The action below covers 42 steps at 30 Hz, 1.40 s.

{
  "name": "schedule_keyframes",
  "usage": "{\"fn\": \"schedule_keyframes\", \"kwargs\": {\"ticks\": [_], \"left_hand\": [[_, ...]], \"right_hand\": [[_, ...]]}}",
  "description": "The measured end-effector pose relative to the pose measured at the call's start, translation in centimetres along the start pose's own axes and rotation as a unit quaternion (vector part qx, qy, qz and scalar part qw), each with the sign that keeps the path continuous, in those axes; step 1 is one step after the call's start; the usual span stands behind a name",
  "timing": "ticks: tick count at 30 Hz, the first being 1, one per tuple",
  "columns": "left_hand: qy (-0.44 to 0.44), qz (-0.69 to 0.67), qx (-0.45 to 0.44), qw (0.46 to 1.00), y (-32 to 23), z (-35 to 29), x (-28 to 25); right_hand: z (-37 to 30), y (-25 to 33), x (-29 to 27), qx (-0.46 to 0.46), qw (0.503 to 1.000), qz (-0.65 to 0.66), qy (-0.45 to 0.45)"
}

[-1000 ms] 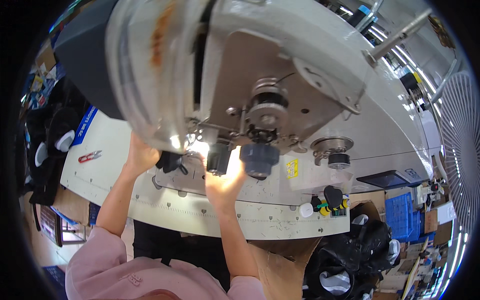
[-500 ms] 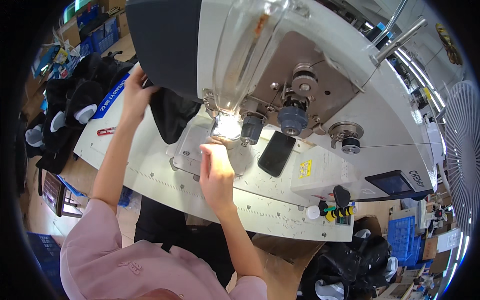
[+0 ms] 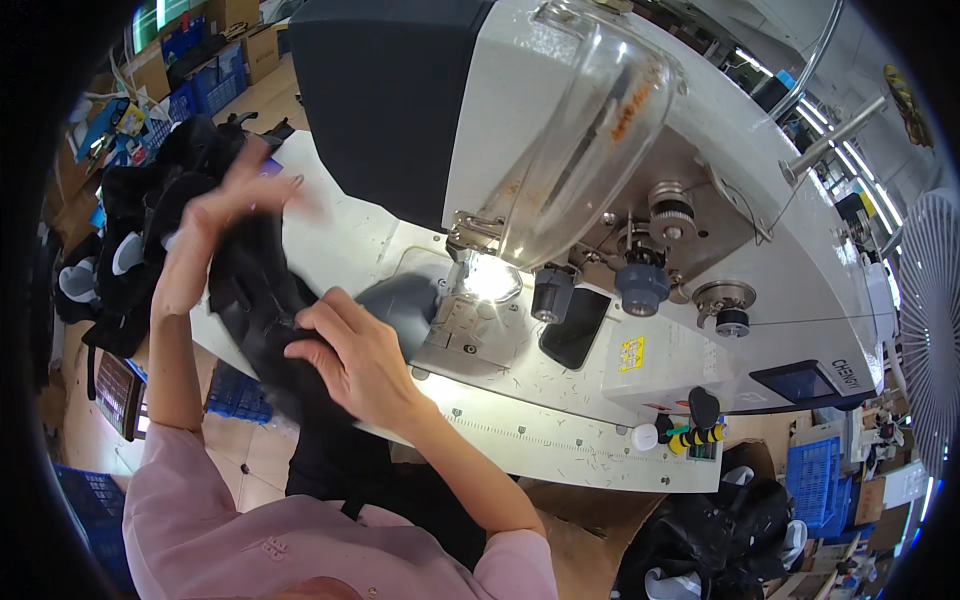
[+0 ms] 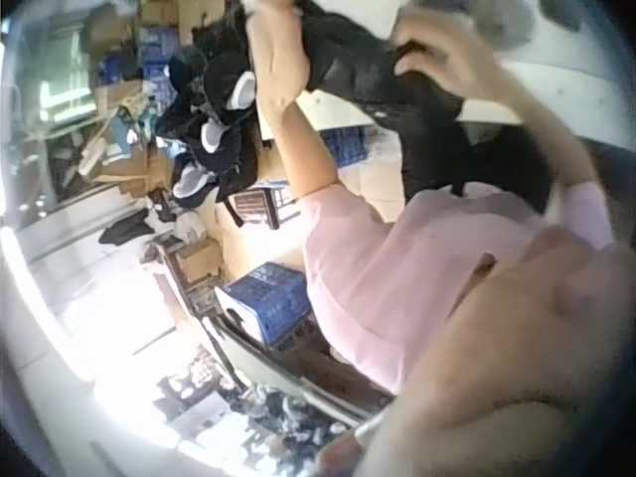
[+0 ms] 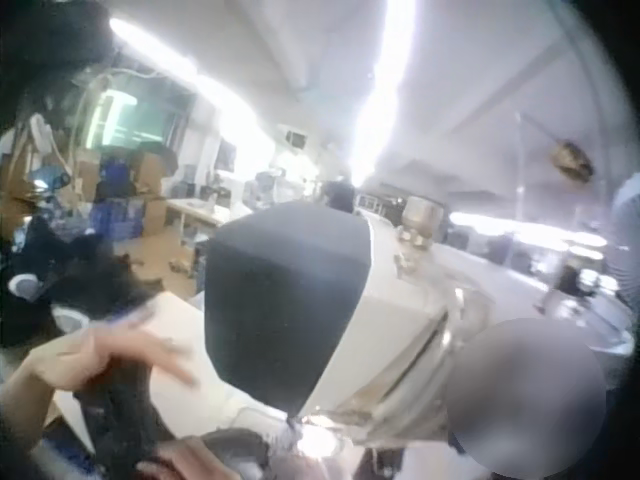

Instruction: The person sews pieces of black shoe material together using a sewing machine, cuts thread using thread snips, and stitches additional shoe parts on the machine.

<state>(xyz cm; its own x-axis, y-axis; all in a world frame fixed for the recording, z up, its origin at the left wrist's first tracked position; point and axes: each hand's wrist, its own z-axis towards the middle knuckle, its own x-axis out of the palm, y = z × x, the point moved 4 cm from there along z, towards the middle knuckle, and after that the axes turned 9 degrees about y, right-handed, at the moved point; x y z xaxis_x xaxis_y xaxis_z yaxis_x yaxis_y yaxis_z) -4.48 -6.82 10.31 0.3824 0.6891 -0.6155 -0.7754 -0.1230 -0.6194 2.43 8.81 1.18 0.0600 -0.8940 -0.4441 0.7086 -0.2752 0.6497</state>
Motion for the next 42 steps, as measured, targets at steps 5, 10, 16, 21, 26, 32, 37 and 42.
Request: {"fn": "schedule_keyframes", "kwargs": {"ticks": [5, 10, 16, 21, 26, 32, 37, 42], "left_hand": [[0.191, -0.103, -0.125, 0.968, 2.9, 0.8, 3.3], [0.139, -0.197, -0.215, 0.946, 5.3, 3.3, 9.4], [0.12, -0.275, -0.212, 0.93, 6.4, 6.0, 12.3], [0.101, -0.313, -0.161, 0.931, 8.7, 6.8, 12.5], [0.109, -0.249, -0.192, 0.943, 10.6, 7.1, 12.5], [0.067, -0.131, -0.074, 0.986, 9.2, 7.5, 11.9], [0.086, -0.208, -0.157, 0.962, 12.0, 7.4, 12.4], [0.078, -0.154, -0.088, 0.981, 10.6, 7.6, 12.1]], "right_hand": [[-3.5, 1.3, -3.7, 0.183, 0.972, 0.136, -0.058], [-6.8, -0.3, -6.1, 0.267, 0.927, 0.221, -0.143], [-8.7, -3.1, -7.2, 0.293, 0.88, 0.295, -0.228], [-7.2, -2.6, -7.2, 0.266, 0.884, 0.263, -0.279], [-8.1, -3.8, -6.1, 0.296, 0.901, 0.179, -0.262], [-8.3, -3.8, -6.4, 0.273, 0.906, 0.201, -0.254], [-7.3, -3.2, -5.6, 0.263, 0.9, 0.192, -0.29], [-7.4, -3.1, -5.3, 0.258, 0.903, 0.153, -0.306]]}}
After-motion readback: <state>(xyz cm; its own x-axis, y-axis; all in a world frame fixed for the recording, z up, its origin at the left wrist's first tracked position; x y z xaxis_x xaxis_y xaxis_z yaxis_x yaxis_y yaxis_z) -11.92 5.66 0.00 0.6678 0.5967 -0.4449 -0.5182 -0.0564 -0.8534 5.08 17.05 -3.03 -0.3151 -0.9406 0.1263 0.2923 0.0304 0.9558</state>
